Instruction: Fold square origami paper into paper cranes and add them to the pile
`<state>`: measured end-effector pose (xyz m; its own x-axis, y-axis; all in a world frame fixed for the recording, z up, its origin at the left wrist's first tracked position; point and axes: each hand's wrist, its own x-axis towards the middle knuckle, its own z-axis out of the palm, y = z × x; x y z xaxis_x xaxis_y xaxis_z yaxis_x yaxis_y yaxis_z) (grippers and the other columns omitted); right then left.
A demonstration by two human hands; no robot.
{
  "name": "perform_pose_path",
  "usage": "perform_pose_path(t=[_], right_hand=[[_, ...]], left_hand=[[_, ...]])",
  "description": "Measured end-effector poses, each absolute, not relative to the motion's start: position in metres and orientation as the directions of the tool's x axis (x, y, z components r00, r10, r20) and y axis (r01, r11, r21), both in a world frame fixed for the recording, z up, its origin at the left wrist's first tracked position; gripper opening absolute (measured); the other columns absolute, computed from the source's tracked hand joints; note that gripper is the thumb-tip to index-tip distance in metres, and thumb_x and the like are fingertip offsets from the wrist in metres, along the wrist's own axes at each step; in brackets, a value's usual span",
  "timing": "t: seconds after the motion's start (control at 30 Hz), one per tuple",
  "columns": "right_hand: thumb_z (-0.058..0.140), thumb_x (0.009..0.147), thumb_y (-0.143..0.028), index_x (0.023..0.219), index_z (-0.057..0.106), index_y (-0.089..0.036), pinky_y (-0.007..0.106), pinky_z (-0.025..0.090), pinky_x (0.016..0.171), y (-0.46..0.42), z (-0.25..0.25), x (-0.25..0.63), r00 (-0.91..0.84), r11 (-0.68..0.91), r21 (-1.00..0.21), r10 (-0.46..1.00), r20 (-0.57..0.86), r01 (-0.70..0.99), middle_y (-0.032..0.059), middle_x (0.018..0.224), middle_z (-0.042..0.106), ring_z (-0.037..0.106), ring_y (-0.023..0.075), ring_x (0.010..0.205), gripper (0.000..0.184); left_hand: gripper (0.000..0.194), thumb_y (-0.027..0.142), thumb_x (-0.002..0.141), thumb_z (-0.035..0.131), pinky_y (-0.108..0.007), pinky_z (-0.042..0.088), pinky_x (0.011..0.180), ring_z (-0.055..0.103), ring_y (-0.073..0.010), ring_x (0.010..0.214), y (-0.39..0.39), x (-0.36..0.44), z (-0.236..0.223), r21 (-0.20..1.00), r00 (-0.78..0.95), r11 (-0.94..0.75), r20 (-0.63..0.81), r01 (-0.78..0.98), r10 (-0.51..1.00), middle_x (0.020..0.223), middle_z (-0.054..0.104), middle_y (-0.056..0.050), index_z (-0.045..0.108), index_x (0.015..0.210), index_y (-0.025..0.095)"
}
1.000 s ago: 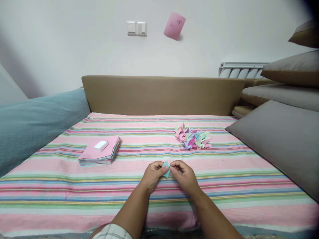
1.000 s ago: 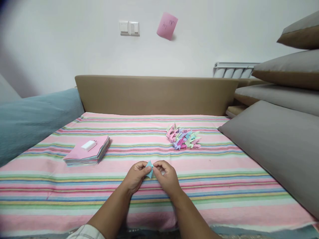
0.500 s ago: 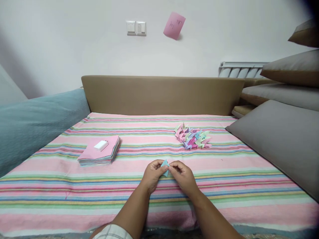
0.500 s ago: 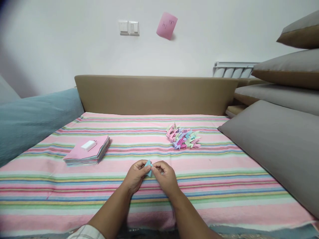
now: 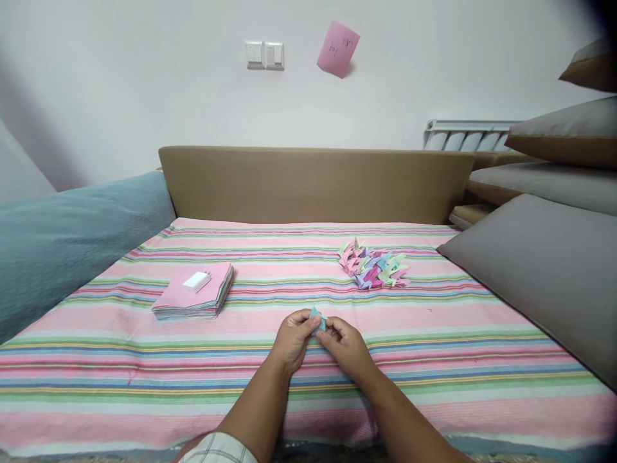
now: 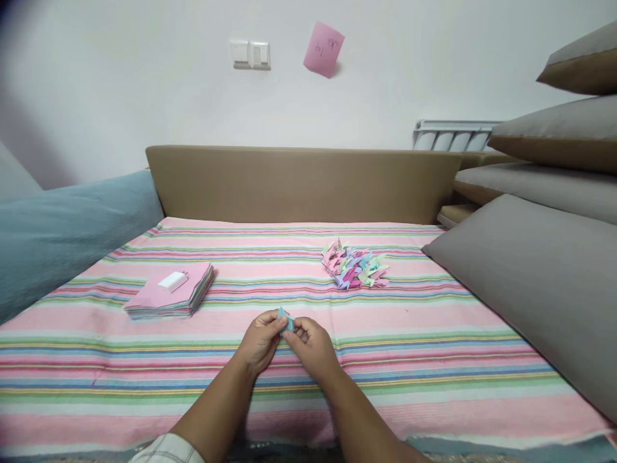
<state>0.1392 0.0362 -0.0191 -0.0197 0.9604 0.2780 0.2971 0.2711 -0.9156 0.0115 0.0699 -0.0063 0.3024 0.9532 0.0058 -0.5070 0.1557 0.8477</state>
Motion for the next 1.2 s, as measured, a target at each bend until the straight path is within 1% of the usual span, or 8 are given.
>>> perform_pose_path(t=[0.17, 0.47, 0.6, 0.8, 0.9, 0.97, 1.03, 1.2], right_hand=[[0.056, 0.078, -0.039, 0.07, 0.059, -0.018, 0.023, 0.039, 0.053, 0.035, -0.0161, 0.14, -0.012, 0.293, -0.903, 0.952, 0.305, 0.315, -0.0018, 0.061, 0.05, 0.044, 0.0116, 0.055, 0.022], [0.056, 0.076, -0.039, 0.069, 0.058, -0.018, 0.023, 0.037, 0.052, 0.0357, -0.0175, 0.1384, -0.03, 0.281, -0.91, 0.958, 0.286, 0.303, -0.003, 0.059, 0.047, 0.042, 0.011, 0.054, 0.022], [0.056, 0.076, -0.04, 0.079, 0.059, -0.018, 0.022, 0.035, 0.051, 0.0348, -0.0155, 0.1378, -0.031, 0.28, -0.932, 0.959, 0.281, 0.23, -0.0043, 0.059, 0.042, 0.039, 0.0106, 0.054, 0.023], [0.057, 0.077, -0.043, 0.065, 0.053, -0.018, 0.022, 0.032, 0.051, 0.0362, -0.0157, 0.1374, -0.028, 0.248, -0.961, 0.969, 0.246, 0.12, -0.0046, 0.057, 0.04, 0.035, 0.0098, 0.055, 0.028], [0.06, 0.075, -0.044, 0.063, 0.051, -0.018, 0.022, 0.03, 0.05, 0.039, -0.0181, 0.1391, 0.004, 0.211, -0.976, 0.977, 0.212, 0.048, -0.0055, 0.055, 0.038, 0.034, 0.0092, 0.052, 0.03], [0.061, 0.073, -0.047, 0.063, 0.051, -0.018, 0.022, 0.029, 0.049, 0.041, -0.0194, 0.1408, 0.052, 0.175, -0.984, 0.984, 0.173, -0.03, -0.0062, 0.053, 0.038, 0.033, 0.0088, 0.05, 0.032], [0.062, 0.071, -0.048, 0.063, 0.051, -0.018, 0.022, 0.029, 0.049, 0.0424, -0.0199, 0.1421, 0.1, 0.149, -0.983, 0.985, 0.138, -0.106, -0.0065, 0.051, 0.039, 0.033, 0.0087, 0.049, 0.033], [0.067, 0.069, -0.045, 0.064, 0.056, -0.017, 0.023, 0.035, 0.058, 0.0426, -0.0184, 0.141, 0.123, 0.137, -0.971, 0.986, 0.115, -0.193, -0.0036, 0.057, 0.05, 0.043, 0.0106, 0.057, 0.03]], left_hand=[[0.023, 0.027, 0.054, 0.081, -0.024, 0.04, 0.064, 0.052, -0.0099, 0.06, 0.0694, 0.0116, -0.0071, 0.848, 0.277, 0.154, -0.009, -0.508, 0.961, 0.059, 0.06, 0.0, 0.064, 0.062, 0.013], [0.022, 0.027, 0.056, 0.079, -0.023, 0.039, 0.063, 0.05, -0.0092, 0.059, 0.0685, 0.0113, -0.0055, 0.851, 0.279, 0.136, 0.013, -0.507, 0.96, 0.059, 0.058, 0.001, 0.062, 0.06, 0.013], [0.021, 0.027, 0.057, 0.078, -0.024, 0.038, 0.062, 0.049, -0.0095, 0.059, 0.0689, 0.0106, -0.006, 0.868, 0.307, 0.114, 0.046, -0.484, 0.951, 0.057, 0.056, 0.001, 0.063, 0.057, 0.013], [0.021, 0.028, 0.06, 0.078, -0.023, 0.038, 0.063, 0.048, -0.0094, 0.059, 0.07, 0.0114, -0.0098, 0.877, 0.3, 0.109, 0.042, -0.467, 0.953, 0.058, 0.057, 0.001, 0.064, 0.057, 0.013], [0.022, 0.03, 0.06, 0.078, -0.023, 0.04, 0.067, 0.052, -0.0105, 0.064, 0.0696, 0.0126, -0.0104, 0.881, 0.296, 0.099, 0.048, -0.462, 0.954, 0.064, 0.061, 0.0, 0.067, 0.071, 0.014], [0.033, 0.027, 0.056, 0.08, -0.022, 0.04, 0.066, 0.053, -0.0101, 0.066, 0.0689, 0.0132, -0.01, 0.89, 0.315, 0.098, 0.053, -0.445, 0.947, 0.068, 0.061, 0.0, 0.067, 0.083, 0.014], [0.038, 0.024, 0.053, 0.082, -0.021, 0.04, 0.063, 0.052, -0.0085, 0.064, 0.0684, 0.0134, -0.0094, 0.903, 0.346, 0.111, 0.044, -0.415, 0.937, 0.068, 0.06, 0.001, 0.065, 0.086, 0.014], [0.028, 0.025, 0.058, 0.08, -0.018, 0.038, 0.059, 0.048, -0.0053, 0.058, 0.0689, 0.0133, -0.0104, 0.925, 0.343, 0.105, 0.03, -0.366, 0.939, 0.063, 0.055, 0.003, 0.063, 0.076, 0.012]])
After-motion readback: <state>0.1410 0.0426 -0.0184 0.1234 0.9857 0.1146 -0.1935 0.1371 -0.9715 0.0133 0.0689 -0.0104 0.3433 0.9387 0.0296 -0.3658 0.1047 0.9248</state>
